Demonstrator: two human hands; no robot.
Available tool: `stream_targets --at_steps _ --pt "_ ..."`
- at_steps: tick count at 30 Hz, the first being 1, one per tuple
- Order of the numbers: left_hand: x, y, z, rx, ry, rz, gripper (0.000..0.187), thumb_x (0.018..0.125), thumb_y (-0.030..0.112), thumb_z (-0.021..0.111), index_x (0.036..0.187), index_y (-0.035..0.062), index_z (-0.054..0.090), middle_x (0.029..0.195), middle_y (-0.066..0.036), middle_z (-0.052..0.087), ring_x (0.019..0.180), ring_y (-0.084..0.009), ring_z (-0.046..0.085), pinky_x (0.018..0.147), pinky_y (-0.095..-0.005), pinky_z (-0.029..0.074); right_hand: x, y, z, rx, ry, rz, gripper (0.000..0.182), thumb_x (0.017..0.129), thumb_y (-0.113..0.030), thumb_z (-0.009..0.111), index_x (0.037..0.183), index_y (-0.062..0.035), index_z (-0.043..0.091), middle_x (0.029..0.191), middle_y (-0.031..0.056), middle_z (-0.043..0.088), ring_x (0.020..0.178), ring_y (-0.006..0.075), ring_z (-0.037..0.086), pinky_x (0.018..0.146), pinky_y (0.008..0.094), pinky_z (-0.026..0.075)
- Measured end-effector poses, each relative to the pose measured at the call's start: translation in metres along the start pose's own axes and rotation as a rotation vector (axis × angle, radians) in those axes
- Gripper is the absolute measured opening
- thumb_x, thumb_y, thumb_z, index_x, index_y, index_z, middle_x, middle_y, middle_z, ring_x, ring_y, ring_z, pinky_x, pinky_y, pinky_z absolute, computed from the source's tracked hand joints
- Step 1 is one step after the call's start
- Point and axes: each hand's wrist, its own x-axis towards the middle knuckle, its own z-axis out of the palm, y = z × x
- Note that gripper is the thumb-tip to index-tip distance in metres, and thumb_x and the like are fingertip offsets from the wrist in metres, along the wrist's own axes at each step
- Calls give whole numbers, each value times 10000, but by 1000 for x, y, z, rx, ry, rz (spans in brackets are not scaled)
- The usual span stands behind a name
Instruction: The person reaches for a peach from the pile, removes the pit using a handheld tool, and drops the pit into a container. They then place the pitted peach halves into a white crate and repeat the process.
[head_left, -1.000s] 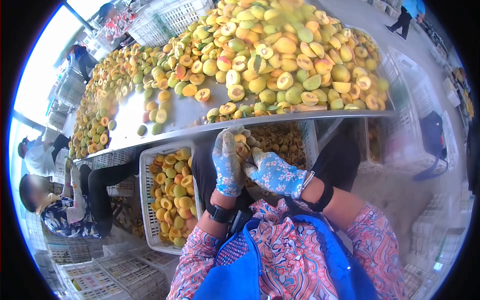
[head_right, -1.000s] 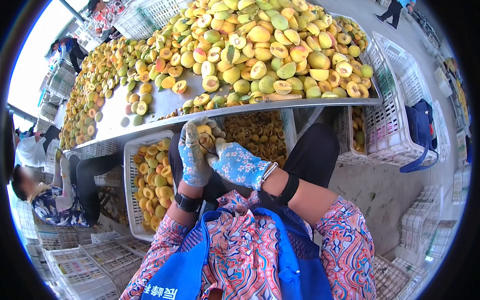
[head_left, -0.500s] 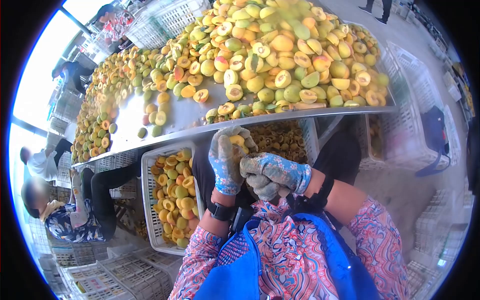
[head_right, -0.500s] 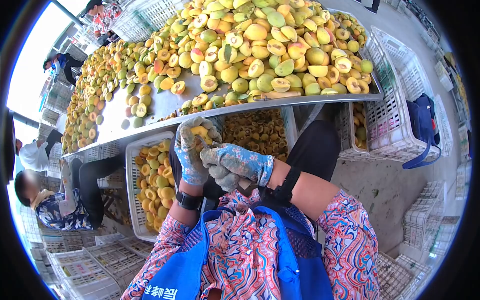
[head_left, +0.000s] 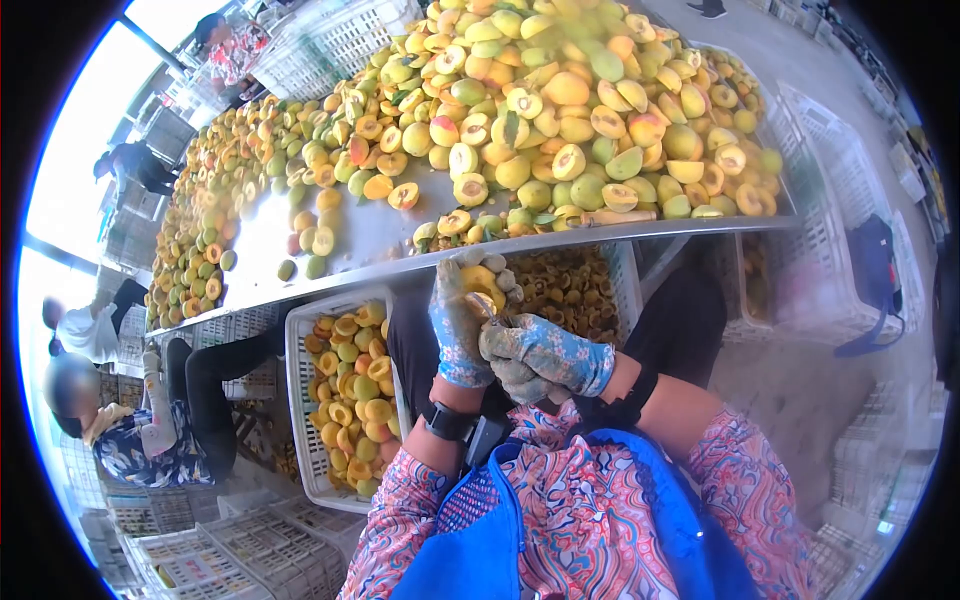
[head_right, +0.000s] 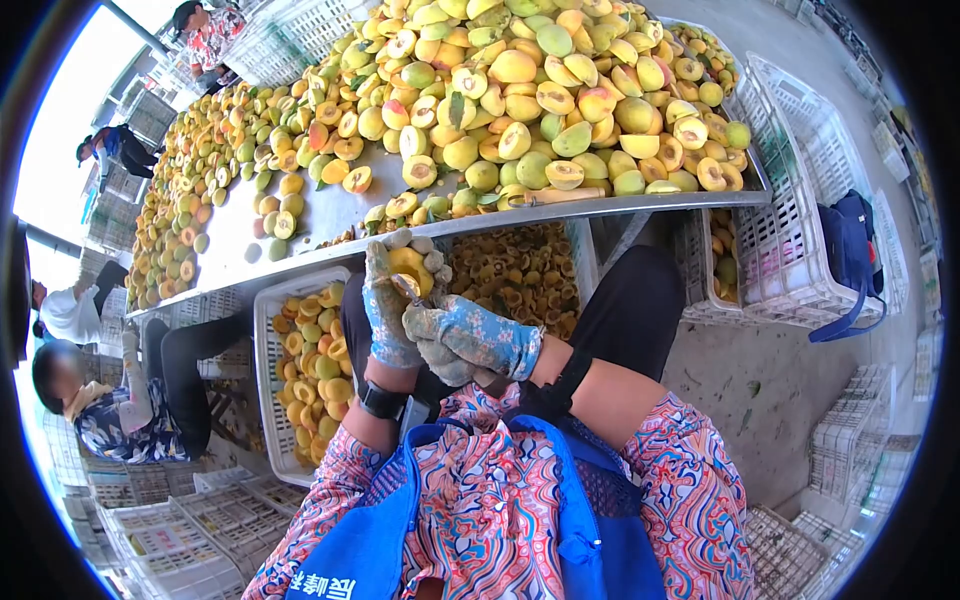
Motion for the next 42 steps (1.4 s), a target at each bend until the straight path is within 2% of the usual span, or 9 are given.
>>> stream_targets --at_steps 6,8,9,12,14,21,27,30,42 --pt "13 12 -12 150 253 98 380 958 372 524 1054 8 576 922 -134 638 731 -244 637 668 -383 562 -4 -11 -38 -43 -35 -35 178 935 -281 568 968 -108 546 590 21 512 376 128 437 355 267 350" --pt "12 41 -42 228 302 210 337 935 318 575 1035 -3 601 872 -137 655 713 -249 652 642 -394 571 3 -13 -52 -1399 396 -155 424 906 -327 575 1180 -9 510 794 162 655 620 271 640 565 371 508" --pt "5 61 -52 273 346 236 322 935 306 575 1019 -2 615 869 -133 660 717 -251 655 649 -391 571 -8 -25 -41 -1434 412 -15 603 884 -358 563 1296 58 416 1065 271 634 987 375 631 853 427 489" --pt "-13 116 -137 781 453 260 291 945 250 575 1099 6 606 951 -118 661 859 -187 642 776 -291 536 -15 -26 -49 -1355 428 -177 572 893 -358 540 1280 49 435 1160 270 597 1118 390 562 940 441 443" --pt "-20 133 -143 1220 368 371 306 932 223 594 1136 -5 594 977 -110 655 896 -173 616 822 -273 505 -15 -32 -56 -1609 416 136 537 902 -362 532 1253 39 464 1144 258 608 1078 387 581 923 445 453" --pt "134 112 -153 1683 95 543 321 880 195 590 1158 36 586 1014 -230 646 926 -371 628 792 -409 492 -11 -45 -42 -1376 441 -117 500 884 -341 582 1217 21 492 1086 254 625 1040 404 587 892 436 462" --pt "245 74 -149 2013 -148 392 448 779 180 697 1195 54 587 1071 -160 662 964 -327 645 858 -380 511 -17 -50 -36 -1329 435 -133 488 896 -349 572 1225 1 484 1051 278 620 1020 430 580 879 451 461" --pt "237 96 -110 1790 -339 -346 512 740 138 730 1211 43 551 1078 -148 639 942 -260 650 812 -360 535 -16 -49 -32 -1292 428 -150 487 901 -355 567 1229 -5 481 1038 287 620 1013 436 580 871 458 459" --pt "42 64 -21 339 126 -106 261 925 222 566 1105 34 578 1016 -101 608 891 -200 614 767 -317 545 36 -26 7 -1281 538 -611 344 899 -271 608 1047 33 544 868 231 653 854 413 626 723 454 484"
